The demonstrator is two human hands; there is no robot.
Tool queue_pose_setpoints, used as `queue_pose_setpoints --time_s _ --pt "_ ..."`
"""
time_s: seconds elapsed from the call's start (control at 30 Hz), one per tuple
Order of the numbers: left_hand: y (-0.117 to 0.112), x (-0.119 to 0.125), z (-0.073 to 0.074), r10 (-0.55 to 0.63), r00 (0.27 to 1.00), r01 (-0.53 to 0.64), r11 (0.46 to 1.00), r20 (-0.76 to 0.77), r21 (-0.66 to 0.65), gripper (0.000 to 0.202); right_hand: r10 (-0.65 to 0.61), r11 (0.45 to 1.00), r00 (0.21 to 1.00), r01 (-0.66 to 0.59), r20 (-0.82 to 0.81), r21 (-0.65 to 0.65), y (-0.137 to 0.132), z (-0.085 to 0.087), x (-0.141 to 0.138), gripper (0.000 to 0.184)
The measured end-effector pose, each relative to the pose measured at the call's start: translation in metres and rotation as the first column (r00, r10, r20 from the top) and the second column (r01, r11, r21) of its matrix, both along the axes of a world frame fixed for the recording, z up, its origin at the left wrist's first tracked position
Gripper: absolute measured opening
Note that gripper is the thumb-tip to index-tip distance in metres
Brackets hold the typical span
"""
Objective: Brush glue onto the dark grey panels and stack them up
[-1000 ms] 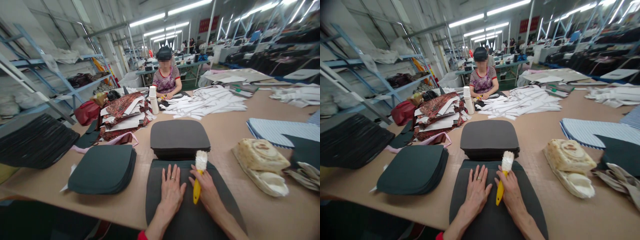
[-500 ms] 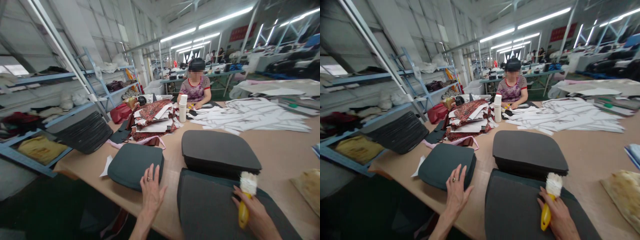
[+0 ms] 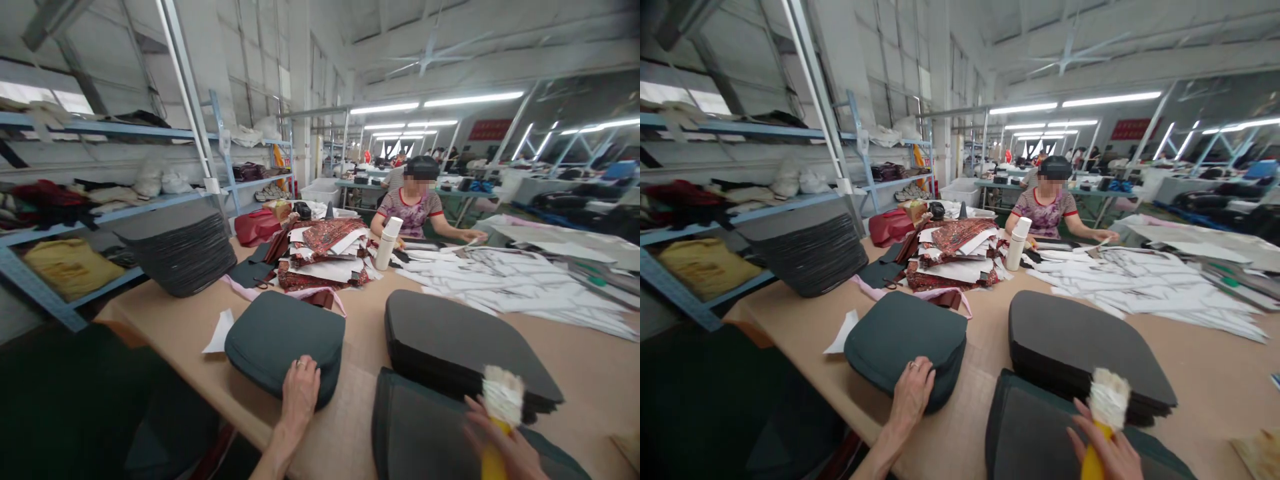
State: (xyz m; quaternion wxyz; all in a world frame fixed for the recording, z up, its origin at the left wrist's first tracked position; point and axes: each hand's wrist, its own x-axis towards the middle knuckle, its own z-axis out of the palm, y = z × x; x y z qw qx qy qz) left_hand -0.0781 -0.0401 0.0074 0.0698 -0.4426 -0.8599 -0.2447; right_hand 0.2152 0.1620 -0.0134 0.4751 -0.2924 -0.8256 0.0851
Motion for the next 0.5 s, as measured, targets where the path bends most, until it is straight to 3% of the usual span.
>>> queue_pose_setpoints --time_s 0.07,0.17,0.3,0.5 --pt "0.002 -0.01 -0.002 0.017 1.0 -0.017 0.999 0.022 0.037 0.031 0.05 0.999 0.999 -0.05 -0.014 0.004 -0.016 0.007 -0.04 0.021" --pt "0.0 -0.023 0.0 0.012 0.999 -0.018 0.994 0.053 0.11 0.03 0.186 0.97 0.982 -0.19 -0.038 -0.153 -0.04 0.015 -0.101 0.027" --pt "-0.003 -0.023 0.007 -0.013 0.998 -0.003 0.975 0.068 0.222 0.019 0.334 0.803 0.943 -0.275 0.017 -0.528 -0.066 0.037 -0.173 0.039" --pt "-0.005 -0.007 0.012 -0.16 0.985 0.131 0.934 0.062 0.334 0.022 0.26 0.674 0.964 -0.225 -0.058 -0.704 -0.082 0.06 -0.245 0.055"
